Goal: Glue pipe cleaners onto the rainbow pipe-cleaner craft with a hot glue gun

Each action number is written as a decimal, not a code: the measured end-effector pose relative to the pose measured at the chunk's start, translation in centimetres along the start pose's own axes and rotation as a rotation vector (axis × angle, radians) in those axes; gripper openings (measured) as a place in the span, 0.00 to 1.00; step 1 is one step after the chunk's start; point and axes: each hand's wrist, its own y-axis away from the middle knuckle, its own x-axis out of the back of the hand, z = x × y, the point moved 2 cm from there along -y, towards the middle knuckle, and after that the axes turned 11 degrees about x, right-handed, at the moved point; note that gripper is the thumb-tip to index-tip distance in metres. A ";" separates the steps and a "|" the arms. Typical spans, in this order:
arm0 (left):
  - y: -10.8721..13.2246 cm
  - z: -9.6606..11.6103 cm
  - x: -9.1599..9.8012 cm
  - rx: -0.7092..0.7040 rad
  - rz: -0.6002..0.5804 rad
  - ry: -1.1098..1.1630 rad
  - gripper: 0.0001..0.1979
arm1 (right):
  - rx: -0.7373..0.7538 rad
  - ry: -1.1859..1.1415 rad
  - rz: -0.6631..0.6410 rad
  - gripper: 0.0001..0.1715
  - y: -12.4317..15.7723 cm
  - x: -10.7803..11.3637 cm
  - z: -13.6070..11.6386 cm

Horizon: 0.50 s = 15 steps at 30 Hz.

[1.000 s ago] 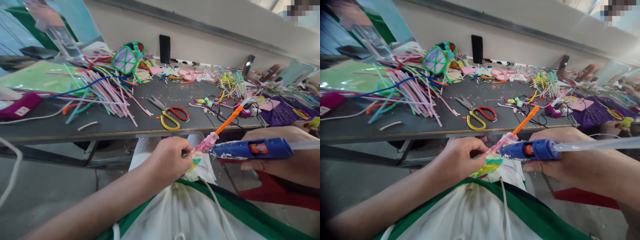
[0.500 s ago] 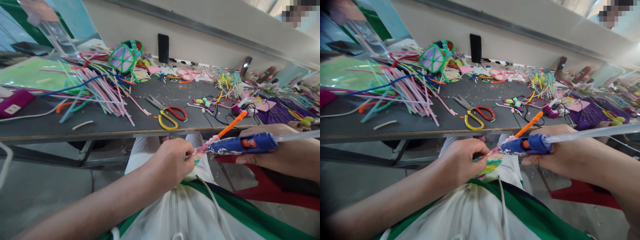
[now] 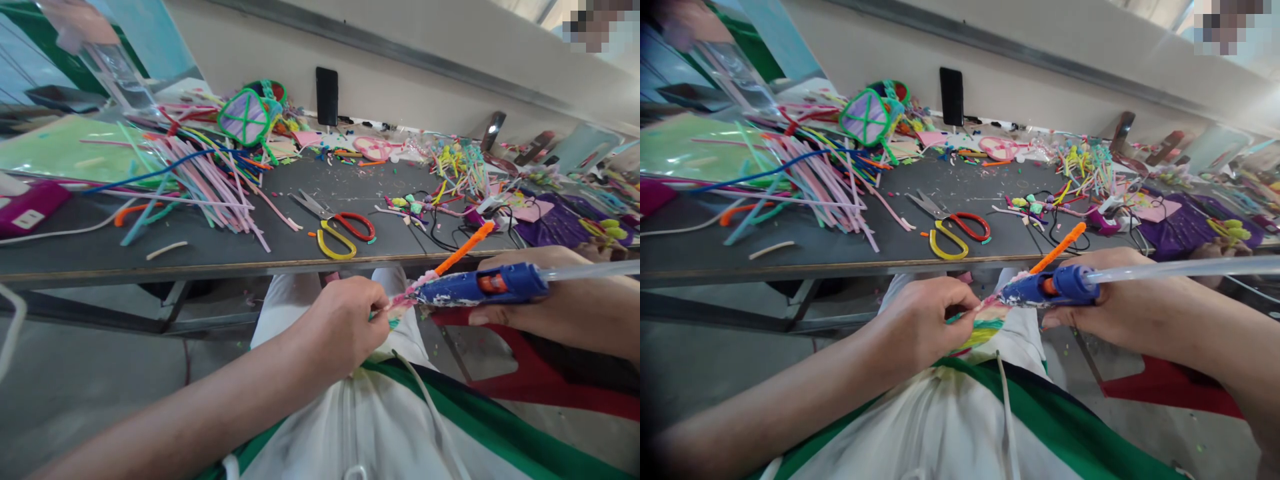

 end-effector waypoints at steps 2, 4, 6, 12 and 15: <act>0.0 -0.1 0.0 -0.023 0.018 0.009 0.05 | 0.021 0.001 0.003 0.16 0.0 0.0 0.2; 0.0 -0.2 -0.1 -0.033 0.023 0.017 0.05 | 0.037 -0.008 0.011 0.15 0.1 -0.1 0.4; 0.0 -0.2 -0.2 -0.031 0.017 0.024 0.05 | 0.046 -0.019 0.015 0.16 0.1 -0.1 0.5; 0.0 -0.2 -0.3 -0.016 -0.002 0.025 0.06 | 0.013 -0.010 -0.016 0.14 -0.2 -0.4 0.3; -0.1 -0.2 -0.3 0.005 -0.017 0.019 0.06 | 0.025 0.010 0.026 0.14 -0.2 -0.7 0.6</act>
